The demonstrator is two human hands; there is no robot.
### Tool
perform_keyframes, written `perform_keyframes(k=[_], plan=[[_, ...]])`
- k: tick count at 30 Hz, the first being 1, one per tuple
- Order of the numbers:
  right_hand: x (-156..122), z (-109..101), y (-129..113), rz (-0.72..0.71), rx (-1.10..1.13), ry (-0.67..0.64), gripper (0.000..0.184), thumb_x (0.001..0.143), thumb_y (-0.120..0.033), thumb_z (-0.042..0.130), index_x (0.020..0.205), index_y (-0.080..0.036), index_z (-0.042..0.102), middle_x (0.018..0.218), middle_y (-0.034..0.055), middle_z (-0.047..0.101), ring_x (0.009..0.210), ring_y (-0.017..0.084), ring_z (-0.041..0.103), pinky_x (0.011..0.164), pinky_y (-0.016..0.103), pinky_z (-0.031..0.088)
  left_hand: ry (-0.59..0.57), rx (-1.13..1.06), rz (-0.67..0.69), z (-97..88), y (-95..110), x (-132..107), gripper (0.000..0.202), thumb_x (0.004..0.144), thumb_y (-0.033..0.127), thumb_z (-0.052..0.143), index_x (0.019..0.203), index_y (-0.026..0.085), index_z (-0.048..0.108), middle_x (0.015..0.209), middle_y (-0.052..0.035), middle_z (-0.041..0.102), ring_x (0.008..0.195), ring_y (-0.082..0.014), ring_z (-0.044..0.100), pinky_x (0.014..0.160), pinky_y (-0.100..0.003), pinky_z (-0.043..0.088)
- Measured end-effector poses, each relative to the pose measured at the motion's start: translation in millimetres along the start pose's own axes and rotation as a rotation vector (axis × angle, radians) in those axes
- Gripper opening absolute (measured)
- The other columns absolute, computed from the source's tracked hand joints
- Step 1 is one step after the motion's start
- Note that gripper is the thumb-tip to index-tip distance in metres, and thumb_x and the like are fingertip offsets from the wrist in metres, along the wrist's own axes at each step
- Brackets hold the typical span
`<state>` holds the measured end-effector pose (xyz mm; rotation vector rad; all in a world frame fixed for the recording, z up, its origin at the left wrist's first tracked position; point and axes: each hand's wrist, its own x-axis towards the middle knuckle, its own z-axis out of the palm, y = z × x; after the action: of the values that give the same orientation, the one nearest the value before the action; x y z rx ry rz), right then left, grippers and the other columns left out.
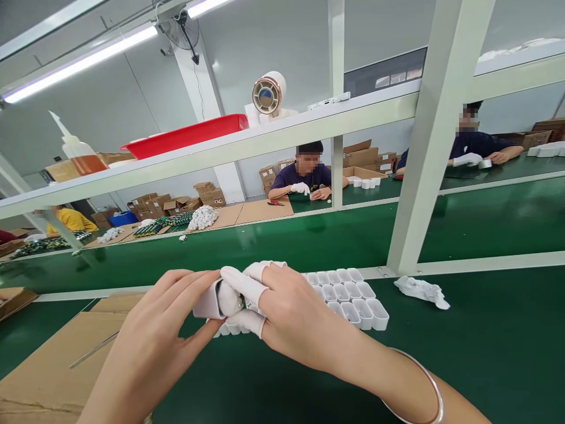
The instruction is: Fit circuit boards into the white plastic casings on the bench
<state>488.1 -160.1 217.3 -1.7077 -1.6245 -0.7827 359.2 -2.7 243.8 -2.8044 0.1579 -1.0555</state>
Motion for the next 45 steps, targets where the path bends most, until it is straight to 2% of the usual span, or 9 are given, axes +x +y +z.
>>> perform_keyframes(k=[4, 9, 12, 15, 20, 24, 35, 41, 45], plan=[[0.5, 4.6, 4.7, 0.068, 0.040, 0.117, 0.046, 0.092, -0.038, 0.057, 0.132, -0.019, 0.044, 0.091, 0.0070, 0.066, 0.077, 0.022, 0.061, 0.065, 0.036, 0.050, 0.023, -0.027, -0.050, 0.4, 0.2, 0.2, 0.034, 0.085, 0.017, 0.054, 0.119, 0.018, 0.053, 0.106, -0.0076, 0.065, 0.095, -0.0244, 0.055, 0.073, -0.036, 0.049], [1.5, 9.8, 10.2, -0.076, 0.068, 0.206, 0.031, 0.090, -0.032, 0.062, 0.118, -0.019, 0.056, 0.102, 0.0108, 0.068, 0.088, 0.024, 0.064, 0.073, 0.038, 0.052, 0.068, -0.054, -0.127, 0.8, 2.2, 0.8, 0.033, 0.084, 0.022, 0.057, 0.117, 0.020, 0.055, 0.103, -0.0060, 0.066, 0.091, -0.0223, 0.057, 0.070, -0.033, 0.048], [3.6, 9.7, 8.4, -0.095, 0.101, 0.181, 0.038, 0.091, -0.035, 0.061, 0.125, -0.019, 0.054, 0.109, 0.0133, 0.066, 0.097, 0.025, 0.063, 0.078, 0.037, 0.053, 0.114, -0.048, -0.146, 2.5, 3.8, 2.1, 0.032, 0.084, 0.026, 0.061, 0.115, 0.020, 0.057, 0.100, -0.0058, 0.067, 0.087, -0.0219, 0.057, 0.067, -0.032, 0.048], [5.3, 9.4, 6.7, -0.097, 0.118, 0.129, 0.046, 0.090, -0.038, 0.060, 0.131, -0.019, 0.051, 0.109, 0.0141, 0.066, 0.093, 0.024, 0.063, 0.077, 0.037, 0.053, 0.161, -0.024, -0.169, 4.7, 5.2, 3.3, 0.033, 0.083, 0.028, 0.063, 0.114, 0.019, 0.058, 0.098, -0.0065, 0.068, 0.085, -0.0218, 0.057, 0.066, -0.032, 0.047], [5.3, 12.5, 10.2, -0.107, 0.143, 0.059, 0.053, 0.089, -0.046, 0.059, 0.132, -0.017, 0.050, 0.093, 0.0122, 0.068, 0.077, 0.023, 0.062, 0.072, 0.037, 0.053, 0.166, 0.017, -0.170, 6.4, 5.8, 4.1, 0.033, 0.083, 0.027, 0.062, 0.115, 0.018, 0.058, 0.098, -0.0066, 0.069, 0.083, -0.0221, 0.056, 0.063, -0.031, 0.045], [4.8, 14.7, 12.5, -0.094, 0.164, -0.002, 0.050, 0.091, -0.049, 0.054, 0.129, -0.016, 0.052, 0.082, 0.0091, 0.065, 0.075, 0.022, 0.061, 0.072, 0.035, 0.052, 0.170, 0.011, -0.164, 7.0, 5.6, 3.7, 0.032, 0.083, 0.027, 0.063, 0.114, 0.018, 0.059, 0.097, -0.0065, 0.069, 0.081, -0.0213, 0.056, 0.062, -0.031, 0.045], [5.4, 19.2, 13.7, -0.151, 0.224, 0.082, 0.044, 0.094, -0.040, 0.053, 0.130, -0.016, 0.050, 0.086, 0.0098, 0.066, 0.082, 0.022, 0.063, 0.070, 0.033, 0.051, 0.194, -0.018, -0.148, 9.9, 6.8, 6.5, 0.032, 0.084, 0.025, 0.062, 0.116, 0.019, 0.058, 0.100, -0.0072, 0.069, 0.081, -0.0214, 0.056, 0.065, -0.032, 0.046], [5.4, 11.0, 13.2, 0.027, 0.152, 0.247, 0.029, 0.088, -0.031, 0.062, 0.115, -0.021, 0.057, 0.091, 0.0057, 0.069, 0.076, 0.019, 0.063, 0.067, 0.032, 0.050, 0.178, -0.238, -0.158, 31.0, 12.1, 16.1, 0.037, 0.083, 0.019, 0.061, 0.119, 0.022, 0.052, 0.112, -0.0066, 0.062, 0.099, -0.0212, 0.057, 0.080, -0.033, 0.050], [6.3, 10.8, 12.7, 0.043, 0.012, 0.236, 0.038, 0.088, -0.024, 0.055, 0.125, -0.020, 0.050, 0.095, 0.0071, 0.069, 0.078, 0.021, 0.064, 0.068, 0.033, 0.050, 0.125, -0.245, -0.195, 40.9, 11.3, 18.3, 0.045, 0.083, 0.013, 0.055, 0.125, 0.025, 0.045, 0.122, -0.0081, 0.056, 0.110, -0.0223, 0.055, 0.087, -0.036, 0.050]])
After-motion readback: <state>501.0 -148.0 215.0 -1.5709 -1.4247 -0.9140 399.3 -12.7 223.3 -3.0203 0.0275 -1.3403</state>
